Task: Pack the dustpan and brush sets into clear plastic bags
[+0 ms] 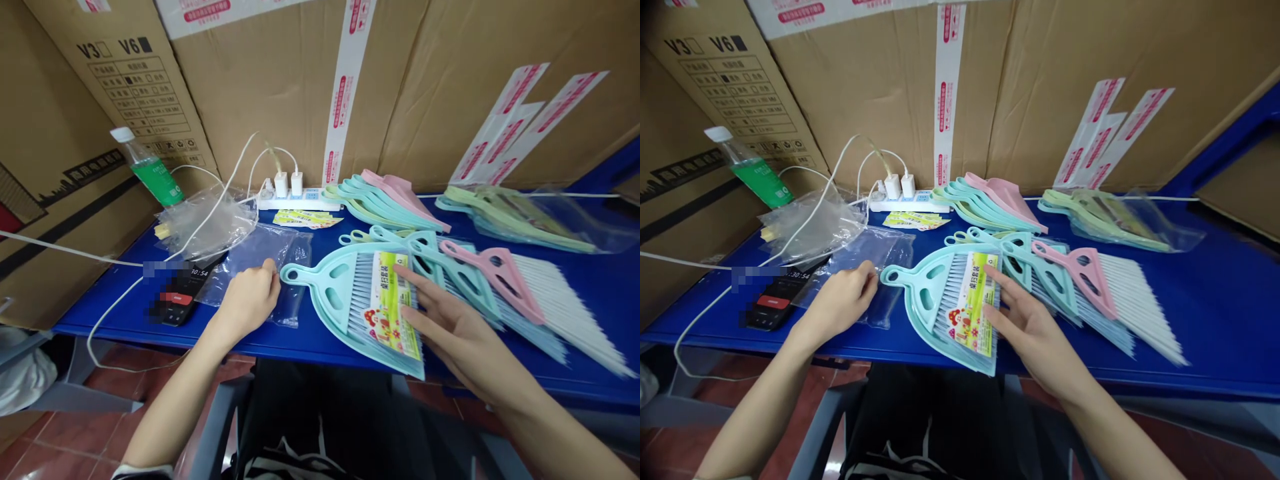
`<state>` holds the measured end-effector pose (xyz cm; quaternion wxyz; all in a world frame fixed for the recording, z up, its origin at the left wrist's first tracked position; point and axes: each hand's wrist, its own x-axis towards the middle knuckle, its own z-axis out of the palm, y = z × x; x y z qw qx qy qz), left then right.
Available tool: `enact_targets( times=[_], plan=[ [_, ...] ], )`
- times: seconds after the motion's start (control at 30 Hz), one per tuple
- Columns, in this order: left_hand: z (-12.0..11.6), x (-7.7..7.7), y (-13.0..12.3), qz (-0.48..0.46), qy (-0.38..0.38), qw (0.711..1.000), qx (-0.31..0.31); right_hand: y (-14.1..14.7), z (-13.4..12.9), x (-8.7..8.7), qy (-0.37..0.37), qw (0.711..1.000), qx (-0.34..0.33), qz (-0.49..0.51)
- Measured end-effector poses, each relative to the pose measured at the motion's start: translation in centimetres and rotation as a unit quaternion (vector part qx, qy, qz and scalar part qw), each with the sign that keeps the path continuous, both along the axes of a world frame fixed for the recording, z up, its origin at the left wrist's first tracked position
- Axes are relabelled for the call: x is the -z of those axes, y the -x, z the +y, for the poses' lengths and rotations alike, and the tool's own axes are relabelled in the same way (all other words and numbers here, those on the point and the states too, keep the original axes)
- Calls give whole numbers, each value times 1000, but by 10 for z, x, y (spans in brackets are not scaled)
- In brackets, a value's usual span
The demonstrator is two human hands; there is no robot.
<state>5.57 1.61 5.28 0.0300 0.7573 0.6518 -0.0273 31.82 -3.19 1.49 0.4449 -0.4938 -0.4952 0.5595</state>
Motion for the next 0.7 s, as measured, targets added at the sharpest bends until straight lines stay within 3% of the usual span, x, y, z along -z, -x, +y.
enact_targets(
  times=[0.3, 0.47, 0.6, 0.7],
  plan=[
    [-8, -4, 0, -64, -24, 998, 15, 27, 10, 1, 12, 998, -19, 60],
    [-10, -3, -1, -115, -29, 992, 46, 30, 14, 0, -12, 998, -18, 63],
    [-9, -3, -4, -145, -35, 987, 58, 32, 17, 1, 5, 997, -55, 62],
    [-7, -1, -5, -193, -27, 977, 91, 37, 20, 0, 8, 996, -41, 77]
  ],
)
